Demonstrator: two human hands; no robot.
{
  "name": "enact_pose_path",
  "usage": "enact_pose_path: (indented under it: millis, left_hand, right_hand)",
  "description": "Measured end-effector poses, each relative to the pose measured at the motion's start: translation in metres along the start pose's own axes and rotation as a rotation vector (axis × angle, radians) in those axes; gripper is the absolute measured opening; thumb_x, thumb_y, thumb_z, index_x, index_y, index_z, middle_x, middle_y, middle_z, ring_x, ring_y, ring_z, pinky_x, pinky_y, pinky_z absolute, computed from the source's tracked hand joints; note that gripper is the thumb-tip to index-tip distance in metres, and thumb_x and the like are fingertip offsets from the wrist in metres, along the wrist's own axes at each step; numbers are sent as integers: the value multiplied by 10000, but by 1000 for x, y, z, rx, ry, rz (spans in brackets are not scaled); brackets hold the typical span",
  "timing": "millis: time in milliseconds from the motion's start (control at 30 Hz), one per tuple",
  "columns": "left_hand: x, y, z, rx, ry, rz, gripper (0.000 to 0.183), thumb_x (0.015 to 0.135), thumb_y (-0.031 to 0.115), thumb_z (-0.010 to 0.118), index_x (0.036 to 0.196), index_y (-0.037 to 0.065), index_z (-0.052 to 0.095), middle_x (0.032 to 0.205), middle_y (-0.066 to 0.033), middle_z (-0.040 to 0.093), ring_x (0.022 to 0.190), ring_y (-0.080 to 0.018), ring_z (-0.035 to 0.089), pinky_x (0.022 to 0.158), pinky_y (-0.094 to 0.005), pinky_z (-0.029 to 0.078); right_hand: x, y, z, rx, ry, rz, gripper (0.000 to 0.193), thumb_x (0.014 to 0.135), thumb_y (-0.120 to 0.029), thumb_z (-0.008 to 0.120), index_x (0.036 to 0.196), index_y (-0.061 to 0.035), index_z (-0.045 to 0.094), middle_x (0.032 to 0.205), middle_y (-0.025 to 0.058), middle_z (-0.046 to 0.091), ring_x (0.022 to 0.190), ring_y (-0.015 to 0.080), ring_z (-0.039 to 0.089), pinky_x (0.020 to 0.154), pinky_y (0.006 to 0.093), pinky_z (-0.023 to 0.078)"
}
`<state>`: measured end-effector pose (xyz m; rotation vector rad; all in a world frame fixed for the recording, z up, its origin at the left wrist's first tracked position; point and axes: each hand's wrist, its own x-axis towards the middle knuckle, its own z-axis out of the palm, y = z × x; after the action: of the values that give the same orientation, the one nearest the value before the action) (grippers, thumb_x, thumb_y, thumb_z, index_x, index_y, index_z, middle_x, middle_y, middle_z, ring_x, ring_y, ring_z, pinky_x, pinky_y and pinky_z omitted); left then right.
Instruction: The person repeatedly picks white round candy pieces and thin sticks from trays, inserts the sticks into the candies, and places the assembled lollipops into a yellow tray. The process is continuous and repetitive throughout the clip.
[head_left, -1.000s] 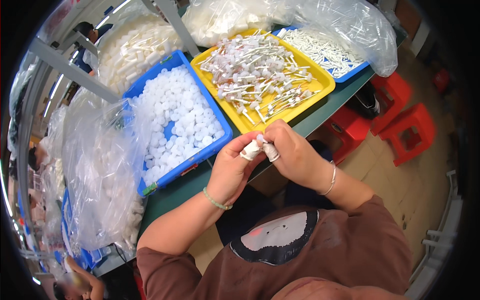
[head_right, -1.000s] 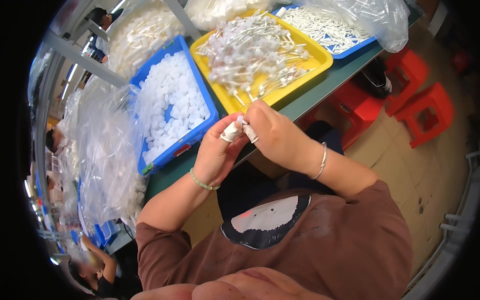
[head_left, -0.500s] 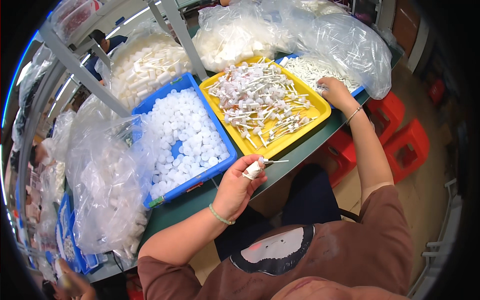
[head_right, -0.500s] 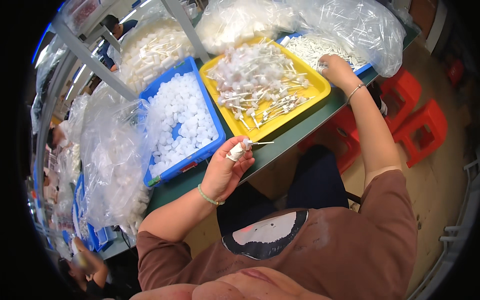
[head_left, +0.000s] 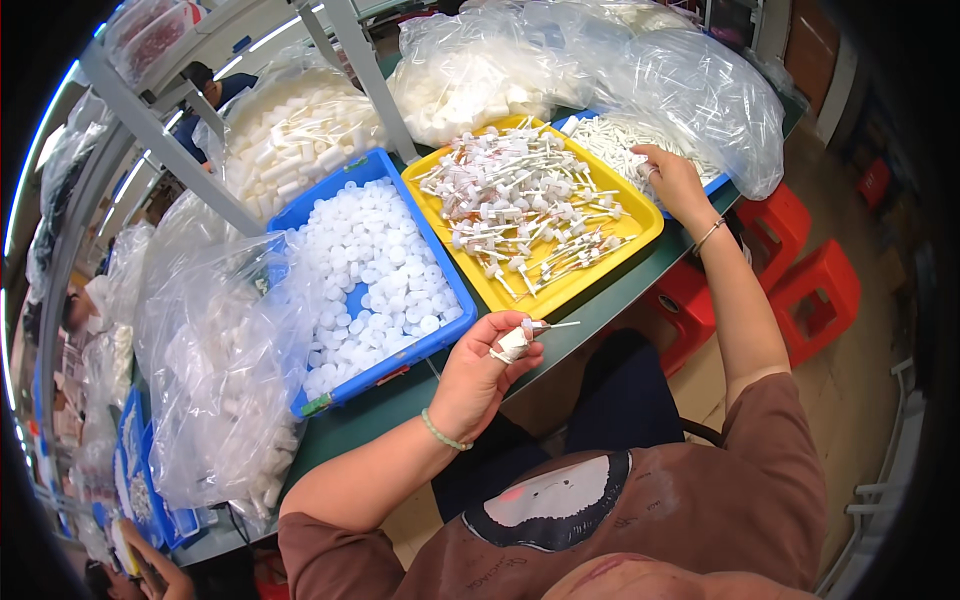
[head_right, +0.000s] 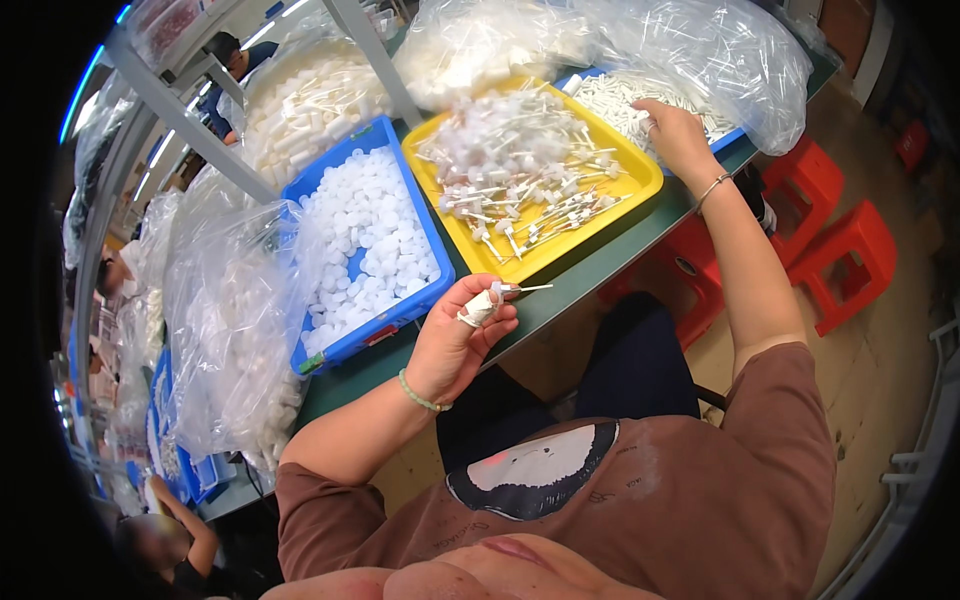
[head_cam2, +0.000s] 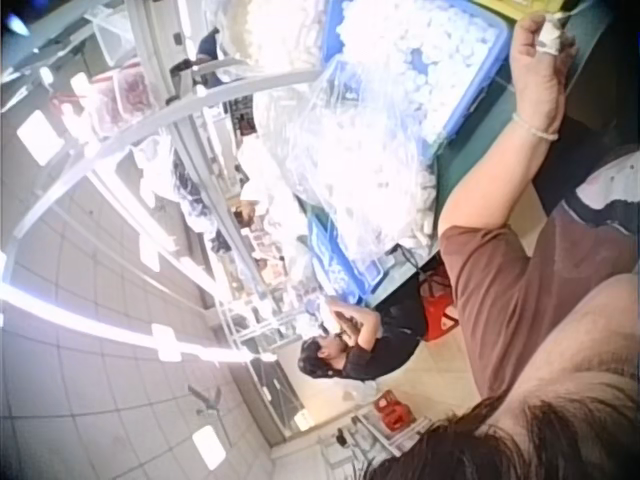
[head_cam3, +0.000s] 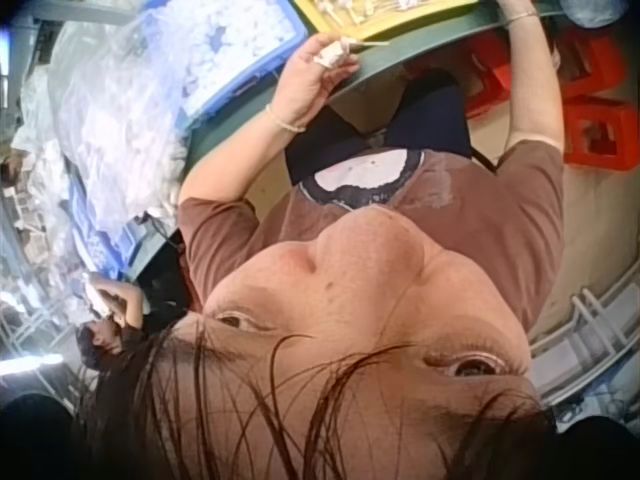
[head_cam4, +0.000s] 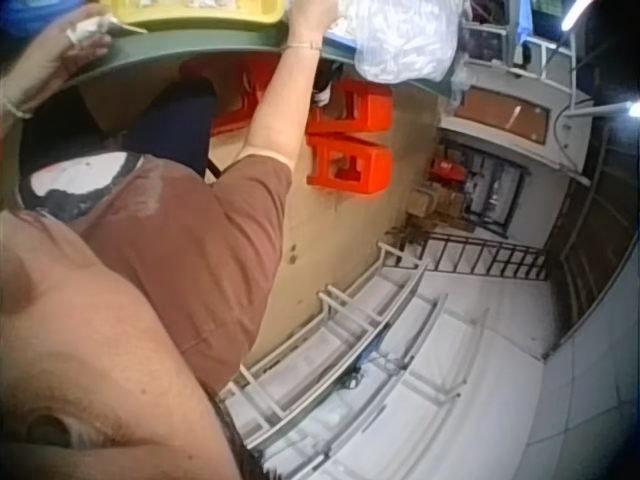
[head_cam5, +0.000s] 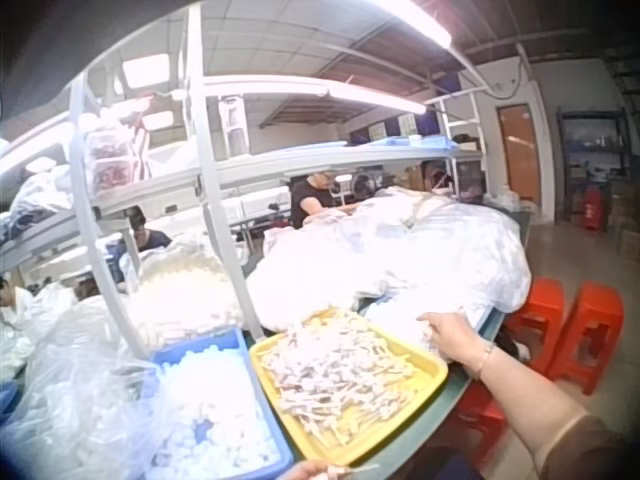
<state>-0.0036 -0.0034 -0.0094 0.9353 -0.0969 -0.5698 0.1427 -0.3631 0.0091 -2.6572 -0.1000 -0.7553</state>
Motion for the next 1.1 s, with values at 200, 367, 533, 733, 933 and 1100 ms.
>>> enact_pose_path:
  millis: [200, 367, 533, 733, 933, 1100]
  left_hand:
    - [1, 0, -1, -131, 22, -1, 259, 921, 132, 605, 1165, 64, 554, 1082, -57, 625, 989, -143, 622, 894, -274, 523]
    - [0, 1, -2, -198, 20, 0, 292, 922, 160, 608, 1185, 61, 527, 1066, -60, 621, 1028, -170, 613, 913, -285, 518]
    - [1, -1, -1, -193, 17, 17, 299, 920, 168, 614, 1187, 64, 526, 1082, -54, 616, 1022, -160, 613, 915, -289, 517]
    - [1, -2, -3, -150, 34, 15, 282, 908, 166, 636, 1159, 71, 550, 1076, -44, 619, 996, -153, 620, 916, -284, 512]
    - [1, -2, -3, -63, 48, 11, 294, 904, 171, 642, 1162, 65, 551, 1073, -43, 618, 997, -155, 618, 921, -296, 507]
    - [1, -2, -3, -87, 66, -1, 295, 909, 169, 632, 1170, 61, 548, 1077, -45, 615, 988, -154, 619, 918, -299, 507]
  right_hand:
    - [-17, -33, -18, 402, 110, -13, 278, 898, -28, 495, 1158, -7, 590, 982, 143, 677, 903, 222, 663, 800, 307, 505]
    - [-118, -145, -28, 771, -141, -36, 231, 912, -4, 515, 1129, 13, 594, 958, 107, 683, 902, 171, 662, 817, 281, 504]
    - [-156, -165, -6, 1049, -205, 7, 222, 870, 40, 570, 1077, 3, 640, 966, 90, 666, 906, 157, 658, 812, 262, 505]
    - [-157, -166, -2, 1064, -80, 42, 201, 865, 36, 582, 1044, 8, 668, 991, 54, 595, 903, 121, 597, 776, 222, 465]
    - [-156, -162, -6, 1121, -171, 59, 199, 870, 18, 585, 1050, 11, 668, 983, 47, 600, 856, 91, 567, 751, 213, 453]
    - [-157, -158, -7, 1357, -356, 214, 196, 883, -7, 577, 1056, 15, 664, 971, 31, 600, 806, 73, 557, 728, 213, 464]
